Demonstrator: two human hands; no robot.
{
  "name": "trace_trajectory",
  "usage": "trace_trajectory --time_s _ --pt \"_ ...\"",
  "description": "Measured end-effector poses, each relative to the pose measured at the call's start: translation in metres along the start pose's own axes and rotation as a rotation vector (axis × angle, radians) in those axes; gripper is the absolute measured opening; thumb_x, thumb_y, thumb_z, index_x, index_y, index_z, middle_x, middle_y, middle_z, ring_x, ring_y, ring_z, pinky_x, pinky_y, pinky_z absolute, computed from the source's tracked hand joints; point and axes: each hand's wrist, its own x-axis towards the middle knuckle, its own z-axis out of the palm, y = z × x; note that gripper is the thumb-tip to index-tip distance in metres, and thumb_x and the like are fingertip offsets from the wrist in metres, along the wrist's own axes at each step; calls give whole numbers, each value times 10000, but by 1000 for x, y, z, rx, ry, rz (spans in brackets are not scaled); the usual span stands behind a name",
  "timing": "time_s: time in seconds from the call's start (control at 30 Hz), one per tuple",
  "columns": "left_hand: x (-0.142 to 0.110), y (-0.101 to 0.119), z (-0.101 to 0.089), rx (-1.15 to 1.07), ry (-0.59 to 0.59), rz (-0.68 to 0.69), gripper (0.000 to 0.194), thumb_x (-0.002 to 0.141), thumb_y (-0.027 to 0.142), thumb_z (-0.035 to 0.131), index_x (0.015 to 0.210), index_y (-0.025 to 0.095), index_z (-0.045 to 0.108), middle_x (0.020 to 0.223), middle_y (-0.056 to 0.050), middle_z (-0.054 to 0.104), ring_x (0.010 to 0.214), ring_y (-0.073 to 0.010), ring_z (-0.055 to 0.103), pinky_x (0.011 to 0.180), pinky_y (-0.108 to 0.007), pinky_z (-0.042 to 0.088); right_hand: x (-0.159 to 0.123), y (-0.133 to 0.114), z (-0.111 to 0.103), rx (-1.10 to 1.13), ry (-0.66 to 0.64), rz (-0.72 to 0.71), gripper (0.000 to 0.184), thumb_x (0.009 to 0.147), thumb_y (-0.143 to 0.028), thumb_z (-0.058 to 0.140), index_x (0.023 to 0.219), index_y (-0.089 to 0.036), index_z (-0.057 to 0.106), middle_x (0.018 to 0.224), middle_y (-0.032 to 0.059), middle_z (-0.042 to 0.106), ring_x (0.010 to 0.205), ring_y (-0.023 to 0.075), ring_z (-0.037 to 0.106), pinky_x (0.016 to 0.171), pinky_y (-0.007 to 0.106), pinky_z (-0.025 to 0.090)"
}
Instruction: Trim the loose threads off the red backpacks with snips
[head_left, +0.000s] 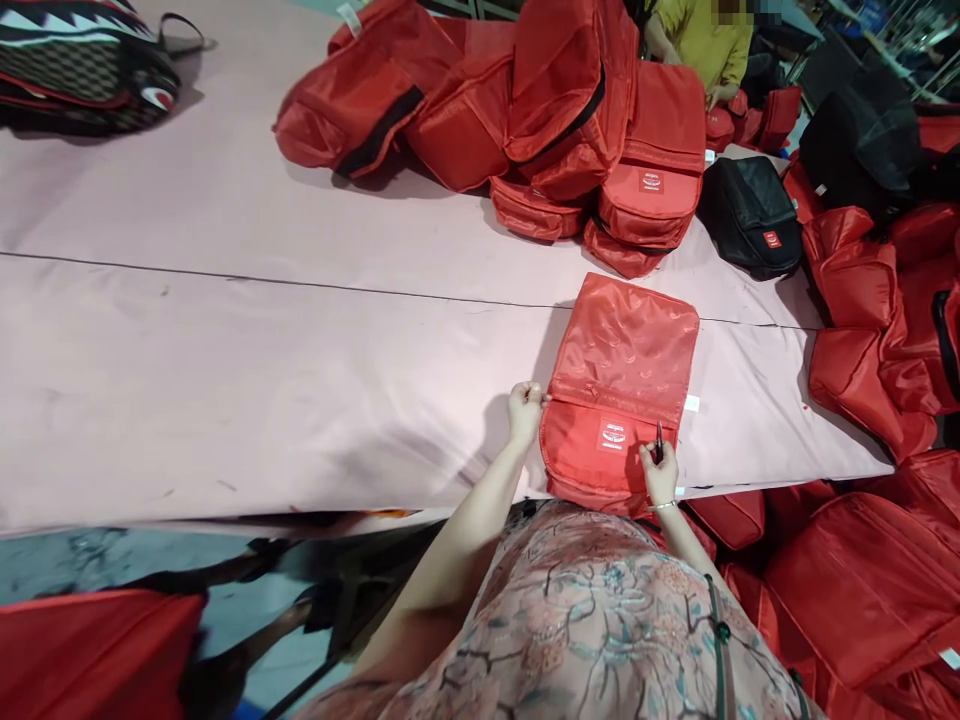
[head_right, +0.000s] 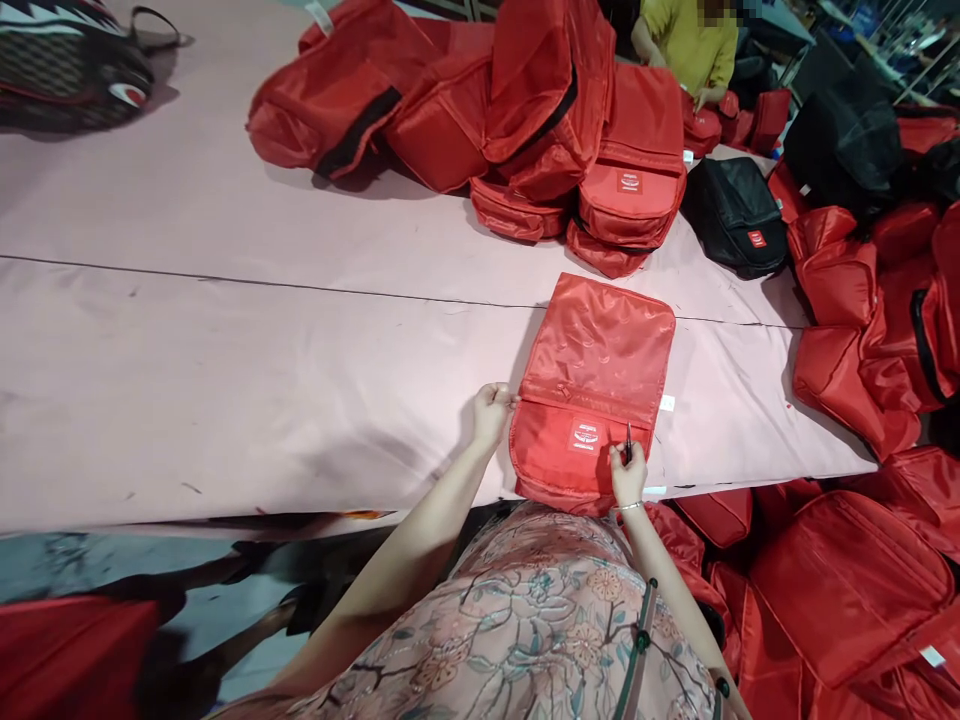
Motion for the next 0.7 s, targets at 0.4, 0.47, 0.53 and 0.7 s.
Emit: trace_trajectory --time_s 0.4,0.47,0.53,0.7 --pt "-21 -31 -74 18 -3 -341 402 599 490 644 810 151 595 900 -85 655 794 -175 633 654 -273 498 18 -5 -4 30 59 15 216 734 -381 553 769 -170 529 719 -7 572 653 121 520 652 239 427" --pt "-29 -30 -71 79 -116 -389 517 596 472 680 1015 182 591 1131 -121 615 932 -211 625 683 -292 514 18 5 -18 18 132 53 256 749 -414 530 806 -165 552 765 20 610 705 143 554 694 257 440" --pt "-39 -26 -58 104 -303 -439 562 637 504 662 1099 197 571 1190 -133 597 971 -239 623 701 -326 528 15 19 -31 -9 217 109 308 757 -437 508 863 -157 584 838 59 651 778 176 588 748 287 447" --pt "-59 -25 -19 313 -333 -331 445 656 446 660 996 164 608 1035 -118 679 960 -251 635 759 -322 526 0 55 -41 -11 264 248 377 738 -452 512 923 -153 647 955 117 694 891 237 629 802 331 460"
